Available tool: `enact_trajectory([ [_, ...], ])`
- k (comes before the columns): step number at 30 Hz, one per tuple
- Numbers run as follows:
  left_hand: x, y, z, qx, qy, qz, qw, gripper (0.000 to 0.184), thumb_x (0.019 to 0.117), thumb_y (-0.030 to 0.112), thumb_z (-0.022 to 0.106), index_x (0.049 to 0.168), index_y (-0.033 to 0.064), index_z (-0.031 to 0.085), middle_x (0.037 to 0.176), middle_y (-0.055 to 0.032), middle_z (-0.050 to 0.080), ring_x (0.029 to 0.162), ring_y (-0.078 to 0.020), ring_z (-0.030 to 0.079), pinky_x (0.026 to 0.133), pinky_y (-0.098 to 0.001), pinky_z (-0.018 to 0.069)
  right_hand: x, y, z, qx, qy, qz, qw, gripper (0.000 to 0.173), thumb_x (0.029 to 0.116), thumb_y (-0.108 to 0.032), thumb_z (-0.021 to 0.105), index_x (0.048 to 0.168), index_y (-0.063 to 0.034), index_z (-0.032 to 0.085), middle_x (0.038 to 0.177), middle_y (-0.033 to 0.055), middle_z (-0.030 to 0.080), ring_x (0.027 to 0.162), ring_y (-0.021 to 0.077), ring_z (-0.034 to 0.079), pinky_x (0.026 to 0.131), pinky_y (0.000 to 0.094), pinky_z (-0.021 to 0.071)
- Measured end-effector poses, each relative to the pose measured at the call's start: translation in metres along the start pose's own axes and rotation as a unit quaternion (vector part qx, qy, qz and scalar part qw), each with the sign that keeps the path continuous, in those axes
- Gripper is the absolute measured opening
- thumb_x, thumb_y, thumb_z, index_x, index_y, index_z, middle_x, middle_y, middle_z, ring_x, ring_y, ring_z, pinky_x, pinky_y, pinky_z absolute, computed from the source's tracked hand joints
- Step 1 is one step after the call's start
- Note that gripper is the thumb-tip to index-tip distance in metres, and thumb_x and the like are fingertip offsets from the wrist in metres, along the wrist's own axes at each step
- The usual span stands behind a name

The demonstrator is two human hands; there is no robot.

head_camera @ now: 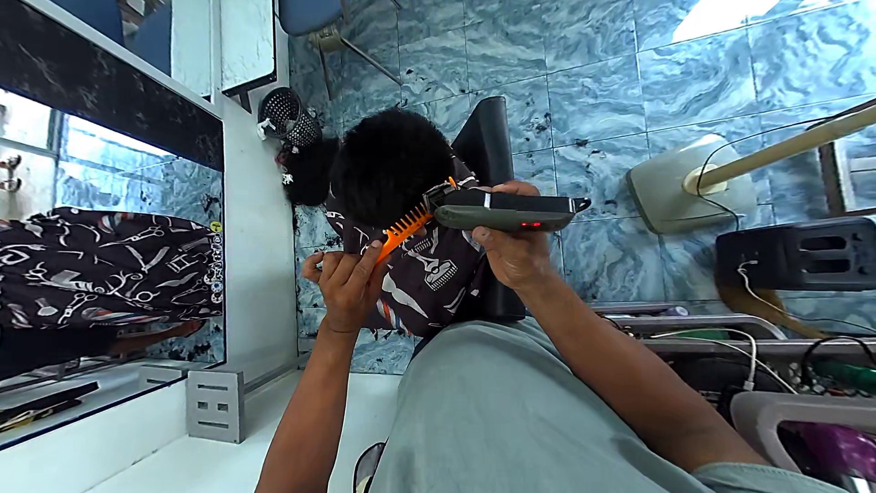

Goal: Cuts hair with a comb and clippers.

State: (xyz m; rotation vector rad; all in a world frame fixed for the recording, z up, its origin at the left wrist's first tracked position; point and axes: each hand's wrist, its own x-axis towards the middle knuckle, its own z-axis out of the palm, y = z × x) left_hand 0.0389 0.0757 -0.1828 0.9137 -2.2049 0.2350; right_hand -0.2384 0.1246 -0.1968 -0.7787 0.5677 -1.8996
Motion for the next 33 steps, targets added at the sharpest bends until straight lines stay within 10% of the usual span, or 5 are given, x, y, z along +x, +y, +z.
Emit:
enact_trajectory([
  [7, 0.002, 0.0, 0.001, 0.0, 0.001, 0.012, 1.0, 0.028, 0.0938, 0.026, 0.075, 0.12, 0.0149, 0.076, 0.078, -0.0038, 0.063, 0.08, -0.0206, 0.057, 0.096, -0.0475, 0.0364, -0.009, 0.003, 0.019, -0.036, -0.036, 0.003, 0.999, 0.058, 0.0815, 0.004, 0.081, 0.132, -0.0072, 0.055, 0.134, 0.0159, 0.062, 0.124, 0.0287, 0.062, 0.103, 0.0465, 0.0554],
  [13, -0.013, 0.014, 0.011, -0.024, -0.159, 0.012, 0.987, 0.028, 0.0977, 0.037, 0.067, 0.117, 0.0194, 0.078, 0.08, -0.0028, 0.068, 0.08, -0.0212, 0.062, 0.1, -0.0528, 0.0383, -0.009, -0.011, -0.01, -0.013, 0.043, 0.032, 0.998, 0.053, 0.0852, -0.005, 0.081, 0.132, -0.0154, 0.059, 0.122, 0.0085, 0.067, 0.109, 0.0247, 0.068, 0.092, 0.0492, 0.0601],
  [26, 0.018, 0.035, 0.001, 0.032, -0.004, -0.028, 0.999, 0.03, 0.0921, 0.03, 0.077, 0.117, 0.0122, 0.076, 0.07, -0.0037, 0.061, 0.074, -0.02, 0.056, 0.094, -0.0472, 0.0388, 0.016, -0.005, -0.01, 0.052, 0.071, 0.043, 0.995, 0.048, 0.0858, 0.0, 0.078, 0.128, -0.0115, 0.059, 0.114, 0.0106, 0.069, 0.102, 0.0251, 0.071, 0.089, 0.0486, 0.0615],
  [33, 0.017, 0.043, -0.008, -0.032, -0.131, -0.07, 0.988, 0.03, 0.0943, 0.037, 0.072, 0.114, 0.0152, 0.078, 0.075, -0.0021, 0.067, 0.075, -0.0179, 0.059, 0.094, -0.0471, 0.0399, 0.019, -0.018, -0.01, 0.022, 0.064, 0.052, 0.996, 0.043, 0.0874, -0.007, 0.079, 0.126, -0.0113, 0.062, 0.112, 0.0098, 0.07, 0.098, 0.0248, 0.072, 0.086, 0.0485, 0.0623],
])
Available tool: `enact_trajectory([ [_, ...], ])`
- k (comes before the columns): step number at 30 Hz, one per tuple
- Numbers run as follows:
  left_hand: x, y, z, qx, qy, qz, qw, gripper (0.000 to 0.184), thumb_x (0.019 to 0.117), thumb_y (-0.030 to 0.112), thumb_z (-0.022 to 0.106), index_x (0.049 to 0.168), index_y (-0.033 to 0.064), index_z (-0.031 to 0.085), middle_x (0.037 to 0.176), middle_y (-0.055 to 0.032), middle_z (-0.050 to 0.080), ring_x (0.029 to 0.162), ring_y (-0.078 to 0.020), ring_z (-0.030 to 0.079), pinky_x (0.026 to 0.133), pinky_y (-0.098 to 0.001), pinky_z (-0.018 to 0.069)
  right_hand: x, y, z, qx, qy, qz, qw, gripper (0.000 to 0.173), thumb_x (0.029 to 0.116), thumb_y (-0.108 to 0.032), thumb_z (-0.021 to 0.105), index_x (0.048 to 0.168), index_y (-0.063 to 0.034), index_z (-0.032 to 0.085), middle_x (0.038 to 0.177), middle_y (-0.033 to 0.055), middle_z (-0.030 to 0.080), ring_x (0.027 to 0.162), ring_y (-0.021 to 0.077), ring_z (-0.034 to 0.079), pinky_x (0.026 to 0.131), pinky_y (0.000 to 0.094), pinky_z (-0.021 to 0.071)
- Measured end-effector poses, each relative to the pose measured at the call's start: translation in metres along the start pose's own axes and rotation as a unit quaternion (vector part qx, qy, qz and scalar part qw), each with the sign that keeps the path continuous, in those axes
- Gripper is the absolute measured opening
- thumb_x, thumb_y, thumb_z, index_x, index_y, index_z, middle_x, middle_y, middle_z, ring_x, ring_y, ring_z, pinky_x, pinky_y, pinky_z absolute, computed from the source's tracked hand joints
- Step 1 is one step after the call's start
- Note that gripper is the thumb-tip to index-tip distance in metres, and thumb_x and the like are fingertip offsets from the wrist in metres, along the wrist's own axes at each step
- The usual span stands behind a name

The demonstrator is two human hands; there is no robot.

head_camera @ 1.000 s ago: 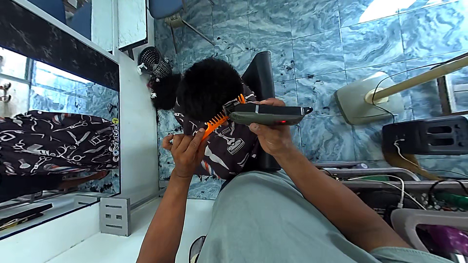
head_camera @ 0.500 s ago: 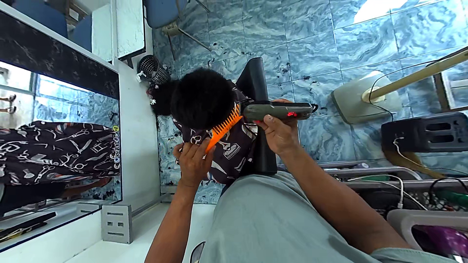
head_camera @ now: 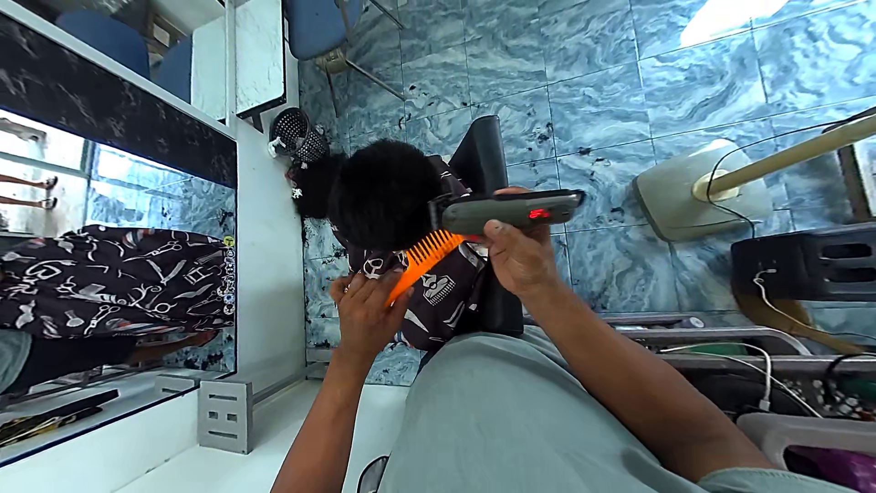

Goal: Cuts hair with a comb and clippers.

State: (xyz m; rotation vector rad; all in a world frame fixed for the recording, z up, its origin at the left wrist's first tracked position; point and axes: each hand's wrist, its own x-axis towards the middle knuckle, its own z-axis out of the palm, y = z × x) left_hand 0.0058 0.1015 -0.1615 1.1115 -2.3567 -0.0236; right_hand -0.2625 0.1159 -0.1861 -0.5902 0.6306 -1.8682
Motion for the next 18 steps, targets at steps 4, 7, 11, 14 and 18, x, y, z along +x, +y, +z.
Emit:
enact_trajectory([
  [4, 0.012, 0.008, -0.013, -0.009, 0.065, -0.059, 0.996, 0.031, 0.092, 0.034, 0.076, 0.114, 0.0116, 0.078, 0.075, -0.0036, 0.066, 0.075, -0.0176, 0.057, 0.093, -0.0454, 0.0385, 0.016, -0.009, -0.01, -0.03, 0.075, -0.015, 0.997, 0.038, 0.0899, -0.008, 0.076, 0.123, -0.007, 0.058, 0.106, 0.0134, 0.071, 0.092, 0.0295, 0.073, 0.083, 0.0519, 0.0633],
  [7, 0.018, 0.005, -0.015, -0.006, 0.094, -0.051, 0.994, 0.033, 0.0915, 0.032, 0.078, 0.117, 0.0113, 0.077, 0.074, -0.003, 0.063, 0.076, -0.0174, 0.055, 0.093, -0.0454, 0.0367, 0.028, -0.012, 0.003, -0.056, 0.069, -0.037, 0.995, 0.032, 0.0903, -0.005, 0.075, 0.119, -0.005, 0.06, 0.104, 0.0133, 0.072, 0.09, 0.0283, 0.074, 0.079, 0.0493, 0.0648],
  [11, 0.02, 0.003, -0.017, -0.004, 0.114, -0.038, 0.993, 0.032, 0.091, 0.03, 0.078, 0.117, 0.0115, 0.077, 0.074, -0.0026, 0.063, 0.076, -0.0171, 0.054, 0.092, -0.0446, 0.036, 0.034, -0.016, 0.018, -0.085, 0.048, -0.046, 0.994, 0.034, 0.089, -0.003, 0.076, 0.118, -0.005, 0.06, 0.104, 0.0122, 0.072, 0.092, 0.0262, 0.074, 0.079, 0.046, 0.0648],
  [14, 0.02, 0.003, -0.017, -0.005, 0.119, -0.029, 0.992, 0.032, 0.0909, 0.03, 0.078, 0.117, 0.0117, 0.077, 0.074, -0.0028, 0.062, 0.076, -0.0174, 0.054, 0.092, -0.0445, 0.036, 0.036, -0.015, 0.024, -0.1, 0.01, -0.066, 0.993, 0.034, 0.0895, -0.001, 0.076, 0.119, -0.0021, 0.059, 0.103, 0.0137, 0.072, 0.09, 0.0268, 0.073, 0.079, 0.0467, 0.0646],
  [18, 0.02, 0.003, -0.016, -0.019, 0.122, -0.019, 0.992, 0.032, 0.0917, 0.03, 0.077, 0.117, 0.0106, 0.077, 0.072, -0.0029, 0.061, 0.075, -0.0174, 0.053, 0.091, -0.0441, 0.0361, 0.034, -0.014, 0.039, -0.127, -0.034, -0.106, 0.986, 0.038, 0.0855, 0.004, 0.078, 0.118, -0.0001, 0.06, 0.101, 0.0108, 0.072, 0.092, 0.0222, 0.073, 0.082, 0.042, 0.0643],
])
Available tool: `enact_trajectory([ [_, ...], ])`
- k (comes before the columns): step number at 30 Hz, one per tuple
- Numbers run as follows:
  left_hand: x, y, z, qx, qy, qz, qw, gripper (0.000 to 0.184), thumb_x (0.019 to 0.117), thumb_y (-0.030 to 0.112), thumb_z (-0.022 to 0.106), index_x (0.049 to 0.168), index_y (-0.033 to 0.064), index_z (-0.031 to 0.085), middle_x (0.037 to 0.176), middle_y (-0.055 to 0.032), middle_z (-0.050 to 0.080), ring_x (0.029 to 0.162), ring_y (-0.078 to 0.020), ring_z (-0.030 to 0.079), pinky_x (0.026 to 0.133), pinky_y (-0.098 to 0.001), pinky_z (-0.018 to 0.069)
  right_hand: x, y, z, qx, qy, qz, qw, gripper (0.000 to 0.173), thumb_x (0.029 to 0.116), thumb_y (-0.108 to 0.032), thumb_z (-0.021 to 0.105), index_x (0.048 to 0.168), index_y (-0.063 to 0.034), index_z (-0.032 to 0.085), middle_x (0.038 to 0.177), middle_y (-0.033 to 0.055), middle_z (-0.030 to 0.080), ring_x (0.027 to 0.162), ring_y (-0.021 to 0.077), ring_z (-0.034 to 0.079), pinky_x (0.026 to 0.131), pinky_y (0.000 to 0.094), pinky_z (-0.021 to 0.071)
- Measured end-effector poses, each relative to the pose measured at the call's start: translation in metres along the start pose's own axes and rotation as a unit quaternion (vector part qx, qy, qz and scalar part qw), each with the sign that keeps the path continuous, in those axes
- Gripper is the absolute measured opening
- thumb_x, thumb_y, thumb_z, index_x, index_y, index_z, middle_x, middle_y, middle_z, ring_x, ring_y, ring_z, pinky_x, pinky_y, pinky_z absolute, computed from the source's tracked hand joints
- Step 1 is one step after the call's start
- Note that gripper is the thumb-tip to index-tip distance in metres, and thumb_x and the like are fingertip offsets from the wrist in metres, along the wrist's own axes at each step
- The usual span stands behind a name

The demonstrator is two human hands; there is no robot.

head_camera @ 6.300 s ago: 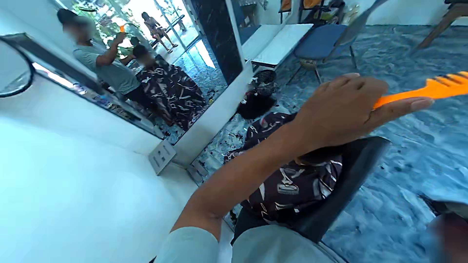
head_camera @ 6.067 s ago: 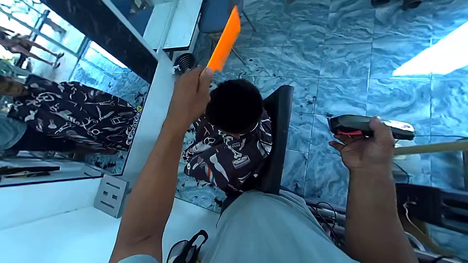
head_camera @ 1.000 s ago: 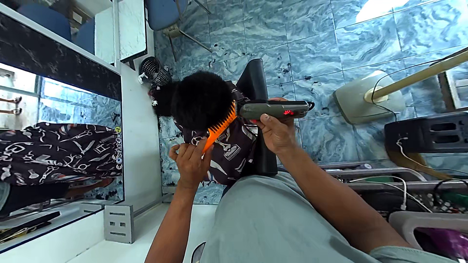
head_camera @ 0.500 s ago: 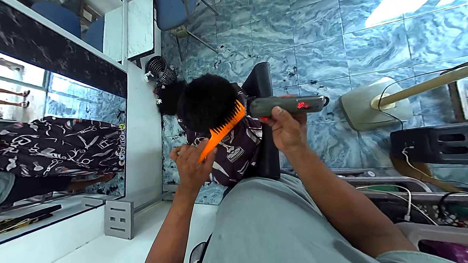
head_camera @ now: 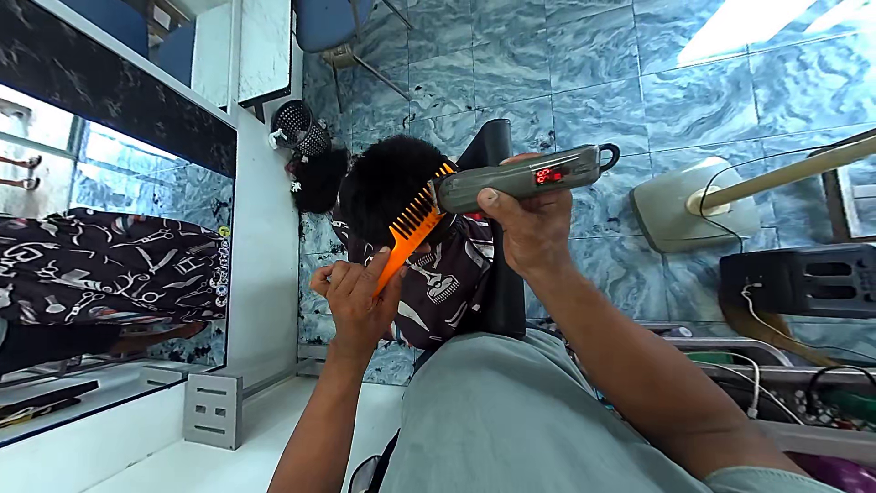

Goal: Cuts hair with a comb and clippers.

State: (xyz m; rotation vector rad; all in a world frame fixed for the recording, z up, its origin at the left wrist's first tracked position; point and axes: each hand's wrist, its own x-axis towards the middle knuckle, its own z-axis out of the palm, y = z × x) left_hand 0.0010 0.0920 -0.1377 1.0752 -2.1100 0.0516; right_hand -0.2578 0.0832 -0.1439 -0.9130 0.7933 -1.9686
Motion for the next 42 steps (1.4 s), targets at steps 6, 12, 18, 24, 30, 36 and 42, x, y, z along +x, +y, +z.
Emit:
enact_trajectory([
  [6, 0.0, -0.001, 0.002, -0.007, 0.001, 0.008, 1.0, 0.032, 0.0916, 0.029, 0.077, 0.116, 0.0093, 0.077, 0.073, -0.0034, 0.061, 0.075, -0.0174, 0.052, 0.091, -0.0431, 0.0358, -0.012, -0.009, 0.02, -0.086, -0.077, -0.025, 0.993, 0.045, 0.0788, 0.001, 0.084, 0.117, 0.0024, 0.06, 0.102, 0.0106, 0.071, 0.09, 0.0199, 0.073, 0.079, 0.0369, 0.0658],
  [12, -0.03, -0.01, 0.006, -0.036, -0.168, 0.017, 0.985, 0.029, 0.096, 0.038, 0.069, 0.113, 0.0172, 0.079, 0.079, -0.0012, 0.068, 0.078, -0.0177, 0.06, 0.098, -0.0507, 0.0377, -0.023, -0.008, -0.018, -0.043, -0.021, 0.016, 0.999, 0.04, 0.0863, -0.009, 0.081, 0.121, -0.0073, 0.062, 0.108, 0.0066, 0.07, 0.093, 0.0206, 0.071, 0.081, 0.0428, 0.0638],
  [18, -0.009, -0.005, 0.003, -0.036, -0.016, -0.044, 0.998, 0.033, 0.091, 0.033, 0.078, 0.115, 0.0113, 0.078, 0.077, -0.003, 0.065, 0.076, -0.0165, 0.055, 0.092, -0.0441, 0.0378, -0.004, 0.002, -0.03, -0.007, 0.076, 0.042, 0.996, 0.032, 0.0901, -0.005, 0.075, 0.118, -0.0058, 0.059, 0.104, 0.0114, 0.071, 0.09, 0.0275, 0.073, 0.077, 0.0483, 0.0651],
  [24, 0.001, -0.007, -0.001, -0.023, 0.006, -0.018, 1.0, 0.032, 0.0914, 0.031, 0.078, 0.116, 0.0104, 0.077, 0.075, -0.0029, 0.062, 0.076, -0.0166, 0.054, 0.093, -0.0437, 0.0367, 0.009, 0.001, -0.01, -0.023, 0.037, 0.025, 0.999, 0.036, 0.0874, -0.003, 0.079, 0.118, -0.0045, 0.06, 0.103, 0.011, 0.072, 0.09, 0.0257, 0.074, 0.076, 0.0453, 0.0654],
  [30, 0.003, -0.007, -0.001, -0.018, 0.006, 0.0, 1.0, 0.032, 0.092, 0.03, 0.076, 0.116, 0.0091, 0.077, 0.073, -0.0036, 0.062, 0.075, -0.0173, 0.054, 0.091, -0.0442, 0.0368, 0.009, -0.002, 0.01, -0.025, -0.033, -0.015, 0.999, 0.039, 0.0825, 0.004, 0.08, 0.116, -0.0005, 0.06, 0.099, 0.01, 0.072, 0.089, 0.0216, 0.073, 0.079, 0.0408, 0.065],
  [36, -0.013, 0.002, 0.005, -0.016, -0.161, 0.031, 0.986, 0.03, 0.0952, 0.036, 0.069, 0.116, 0.0165, 0.078, 0.081, -0.0023, 0.069, 0.079, -0.0195, 0.061, 0.097, -0.0519, 0.0392, -0.012, -0.009, -0.004, -0.037, -0.052, 0.009, 0.998, 0.042, 0.0851, -0.003, 0.081, 0.122, -0.0056, 0.061, 0.106, 0.0073, 0.071, 0.091, 0.0187, 0.072, 0.079, 0.0385, 0.0645],
  [42, 0.001, 0.016, 0.007, 0.002, -0.076, -0.051, 0.996, 0.03, 0.0926, 0.034, 0.074, 0.114, 0.0128, 0.078, 0.077, -0.0034, 0.069, 0.075, -0.0176, 0.058, 0.093, -0.0475, 0.038, 0.0, 0.0, -0.038, 0.004, 0.131, 0.094, 0.987, 0.025, 0.0917, -0.007, 0.071, 0.114, -0.0078, 0.06, 0.101, 0.0104, 0.073, 0.088, 0.0272, 0.075, 0.078, 0.0492, 0.0652],
])
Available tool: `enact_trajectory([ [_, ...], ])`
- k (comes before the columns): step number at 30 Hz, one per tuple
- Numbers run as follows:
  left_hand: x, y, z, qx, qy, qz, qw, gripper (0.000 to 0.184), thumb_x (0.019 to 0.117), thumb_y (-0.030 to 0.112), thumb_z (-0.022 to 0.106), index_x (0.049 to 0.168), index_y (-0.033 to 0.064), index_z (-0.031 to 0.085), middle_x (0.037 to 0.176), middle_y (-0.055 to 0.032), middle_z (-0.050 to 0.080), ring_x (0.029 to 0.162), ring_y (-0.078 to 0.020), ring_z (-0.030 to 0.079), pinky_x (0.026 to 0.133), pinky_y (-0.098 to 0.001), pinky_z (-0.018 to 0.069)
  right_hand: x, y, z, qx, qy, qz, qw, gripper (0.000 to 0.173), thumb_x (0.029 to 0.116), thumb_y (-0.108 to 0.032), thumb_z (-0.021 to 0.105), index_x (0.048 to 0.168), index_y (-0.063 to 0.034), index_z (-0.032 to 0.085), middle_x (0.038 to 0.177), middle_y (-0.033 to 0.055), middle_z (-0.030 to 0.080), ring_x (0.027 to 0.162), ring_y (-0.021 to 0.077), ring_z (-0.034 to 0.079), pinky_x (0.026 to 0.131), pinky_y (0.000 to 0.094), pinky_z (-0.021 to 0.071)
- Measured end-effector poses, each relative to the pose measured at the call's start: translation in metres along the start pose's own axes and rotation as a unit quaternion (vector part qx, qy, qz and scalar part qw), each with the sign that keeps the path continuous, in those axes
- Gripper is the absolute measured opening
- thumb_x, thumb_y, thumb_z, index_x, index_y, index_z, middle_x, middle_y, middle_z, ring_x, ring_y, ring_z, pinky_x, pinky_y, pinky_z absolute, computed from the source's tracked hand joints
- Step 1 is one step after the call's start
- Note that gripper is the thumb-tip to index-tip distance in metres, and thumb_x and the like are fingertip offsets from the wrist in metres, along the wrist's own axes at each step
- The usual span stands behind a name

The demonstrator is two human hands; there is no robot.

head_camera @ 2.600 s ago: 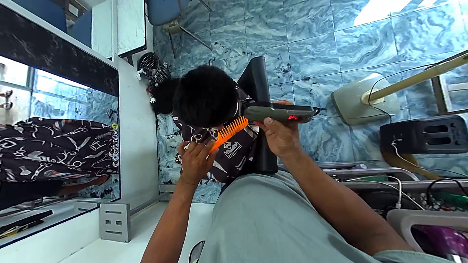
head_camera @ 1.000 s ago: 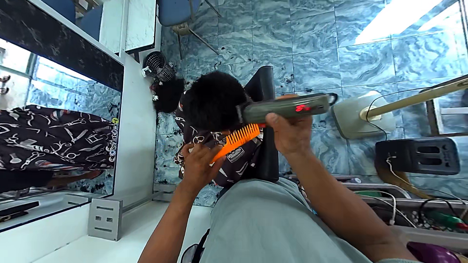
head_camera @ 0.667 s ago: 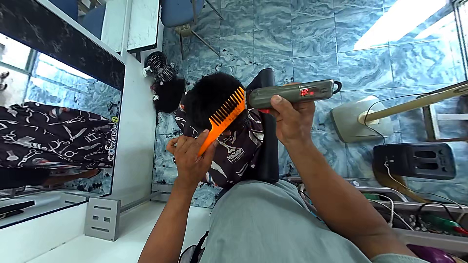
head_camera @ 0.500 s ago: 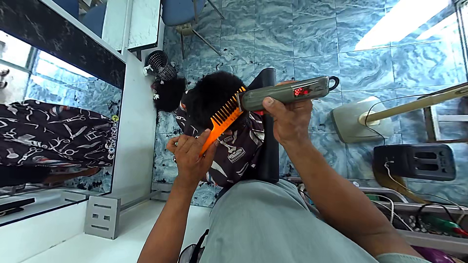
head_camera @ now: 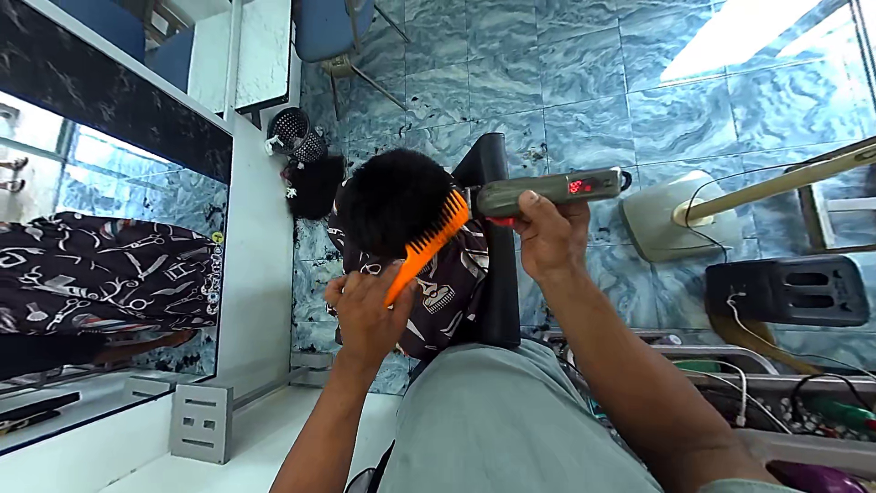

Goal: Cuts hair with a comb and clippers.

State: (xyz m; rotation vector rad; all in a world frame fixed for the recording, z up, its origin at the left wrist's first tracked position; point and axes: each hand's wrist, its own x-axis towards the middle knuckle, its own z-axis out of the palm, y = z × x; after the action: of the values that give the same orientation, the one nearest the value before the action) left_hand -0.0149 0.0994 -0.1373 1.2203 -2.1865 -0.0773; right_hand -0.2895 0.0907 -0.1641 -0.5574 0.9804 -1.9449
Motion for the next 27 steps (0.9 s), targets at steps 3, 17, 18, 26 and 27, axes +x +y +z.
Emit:
enact_trajectory([
  [3, 0.013, 0.004, -0.007, 0.017, 0.035, 0.007, 0.999, 0.031, 0.0915, 0.031, 0.076, 0.116, 0.0119, 0.078, 0.076, -0.003, 0.067, 0.075, -0.0168, 0.056, 0.092, -0.0461, 0.0367, 0.01, 0.001, 0.014, 0.015, -0.007, -0.001, 1.0, 0.027, 0.0899, -0.006, 0.074, 0.113, -0.0043, 0.06, 0.099, 0.013, 0.073, 0.086, 0.0284, 0.075, 0.076, 0.0487, 0.0655],
  [17, -0.006, 0.013, -0.003, 0.073, -0.068, 0.039, 0.994, 0.031, 0.0945, 0.039, 0.071, 0.112, 0.0143, 0.079, 0.08, -0.0028, 0.072, 0.077, -0.0183, 0.062, 0.092, -0.0479, 0.0404, 0.0, 0.017, -0.009, 0.074, -0.044, 0.002, 0.996, 0.031, 0.0893, -0.008, 0.077, 0.117, -0.0084, 0.064, 0.105, 0.0089, 0.071, 0.092, 0.0235, 0.073, 0.082, 0.0465, 0.0638],
  [18, -0.001, 0.015, -0.005, 0.076, -0.044, 0.027, 0.996, 0.032, 0.0942, 0.038, 0.072, 0.112, 0.0121, 0.079, 0.081, -0.0041, 0.072, 0.077, -0.0181, 0.061, 0.093, -0.0469, 0.0399, 0.002, 0.019, -0.011, 0.081, -0.031, 0.004, 0.996, 0.03, 0.0889, -0.006, 0.076, 0.115, -0.0073, 0.063, 0.103, 0.0093, 0.072, 0.091, 0.0237, 0.073, 0.08, 0.046, 0.0643],
  [26, 0.014, 0.019, -0.008, 0.1, 0.02, 0.044, 0.994, 0.032, 0.0932, 0.035, 0.075, 0.112, 0.0102, 0.078, 0.075, -0.0039, 0.067, 0.075, -0.0159, 0.057, 0.091, -0.0415, 0.037, 0.014, 0.019, 0.014, 0.086, -0.097, -0.029, 0.991, 0.035, 0.0836, 0.0, 0.08, 0.114, -0.0018, 0.062, 0.1, 0.0094, 0.072, 0.09, 0.0206, 0.073, 0.082, 0.0422, 0.064],
  [27, 0.015, 0.019, -0.008, 0.104, 0.02, 0.048, 0.993, 0.032, 0.0934, 0.035, 0.075, 0.112, 0.0101, 0.078, 0.075, -0.004, 0.067, 0.075, -0.0162, 0.057, 0.091, -0.0416, 0.0369, 0.014, 0.018, 0.017, 0.075, -0.119, -0.041, 0.989, 0.036, 0.0828, 0.0, 0.081, 0.113, -0.0009, 0.062, 0.1, 0.0091, 0.071, 0.089, 0.0194, 0.072, 0.081, 0.0398, 0.0637],
])
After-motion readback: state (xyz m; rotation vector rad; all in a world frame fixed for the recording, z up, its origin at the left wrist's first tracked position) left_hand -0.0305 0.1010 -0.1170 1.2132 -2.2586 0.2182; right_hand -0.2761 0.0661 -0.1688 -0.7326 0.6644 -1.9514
